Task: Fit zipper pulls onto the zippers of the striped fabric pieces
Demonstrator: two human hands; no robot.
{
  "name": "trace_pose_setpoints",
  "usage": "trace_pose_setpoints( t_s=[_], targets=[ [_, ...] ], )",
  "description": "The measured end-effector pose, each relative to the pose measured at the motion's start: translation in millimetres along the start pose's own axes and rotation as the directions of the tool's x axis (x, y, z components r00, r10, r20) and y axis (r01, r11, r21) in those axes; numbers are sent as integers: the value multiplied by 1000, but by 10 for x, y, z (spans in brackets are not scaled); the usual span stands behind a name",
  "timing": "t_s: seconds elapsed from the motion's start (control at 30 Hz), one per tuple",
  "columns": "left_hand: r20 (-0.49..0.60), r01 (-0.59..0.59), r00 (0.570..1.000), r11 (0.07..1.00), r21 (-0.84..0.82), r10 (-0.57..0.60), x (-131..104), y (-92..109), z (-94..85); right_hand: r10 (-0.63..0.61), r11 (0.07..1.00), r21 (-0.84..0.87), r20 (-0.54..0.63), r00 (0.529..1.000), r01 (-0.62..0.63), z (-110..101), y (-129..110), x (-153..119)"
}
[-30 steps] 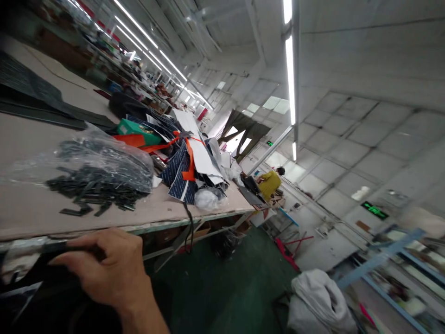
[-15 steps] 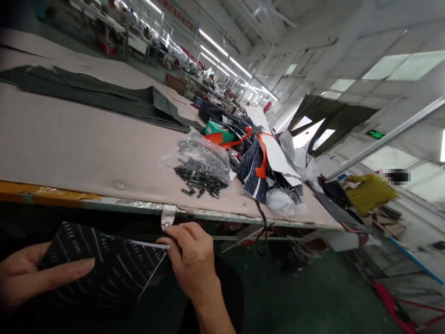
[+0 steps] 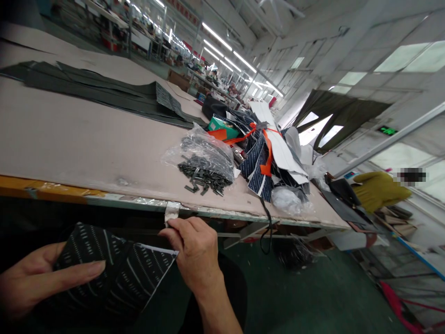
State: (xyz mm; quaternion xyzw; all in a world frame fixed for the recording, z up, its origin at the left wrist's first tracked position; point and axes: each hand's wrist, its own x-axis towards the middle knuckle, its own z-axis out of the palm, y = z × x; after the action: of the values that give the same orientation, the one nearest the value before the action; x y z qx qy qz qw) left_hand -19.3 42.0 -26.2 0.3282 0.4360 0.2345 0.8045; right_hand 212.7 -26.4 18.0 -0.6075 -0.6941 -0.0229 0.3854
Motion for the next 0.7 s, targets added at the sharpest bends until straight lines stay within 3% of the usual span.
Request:
trace_pose_setpoints(
  t_s=[0.1, 0.2, 0.27, 0.33, 0.4, 0.47, 0.53, 0.6, 0.7],
  targets=[
    [120, 68, 991, 997, -41, -62, -10, 15, 36, 55, 995, 87, 24, 998, -57, 7, 20, 39],
    [152, 93, 985, 991, -93, -78, -35, 10, 75, 274, 912, 315, 4, 962, -262, 18, 77, -29],
    [173, 76, 983, 993, -90, -60, -48, -7, 113, 475, 730, 563, -11, 880, -387, 23, 109, -139],
    [192, 67, 980, 995, -76, -51, -47, -37, 164, 582, 521, 742, 53, 811, -422, 28, 98, -267],
    [209, 62, 977, 997, -56, -49, -34, -77, 230, 601, 379, 784, 195, 775, -491, 41, 30, -375],
    [226, 55, 973, 998, -21, -49, -18, -113, 304, 617, 259, 763, 341, 709, -593, 66, -71, -441],
    [231, 17, 973, 1000, 26, -22, -7, -126, 378, 641, 156, 760, 408, 650, -631, 98, -161, -467],
    [209, -58, 977, 995, 83, 39, -1, -109, 443, 657, 155, 772, 386, 648, -617, 125, -212, -473],
    [160, -184, 975, 963, 197, 153, 4, -56, 513, 634, 378, 735, 237, 736, -563, 151, -219, -496]
  ],
)
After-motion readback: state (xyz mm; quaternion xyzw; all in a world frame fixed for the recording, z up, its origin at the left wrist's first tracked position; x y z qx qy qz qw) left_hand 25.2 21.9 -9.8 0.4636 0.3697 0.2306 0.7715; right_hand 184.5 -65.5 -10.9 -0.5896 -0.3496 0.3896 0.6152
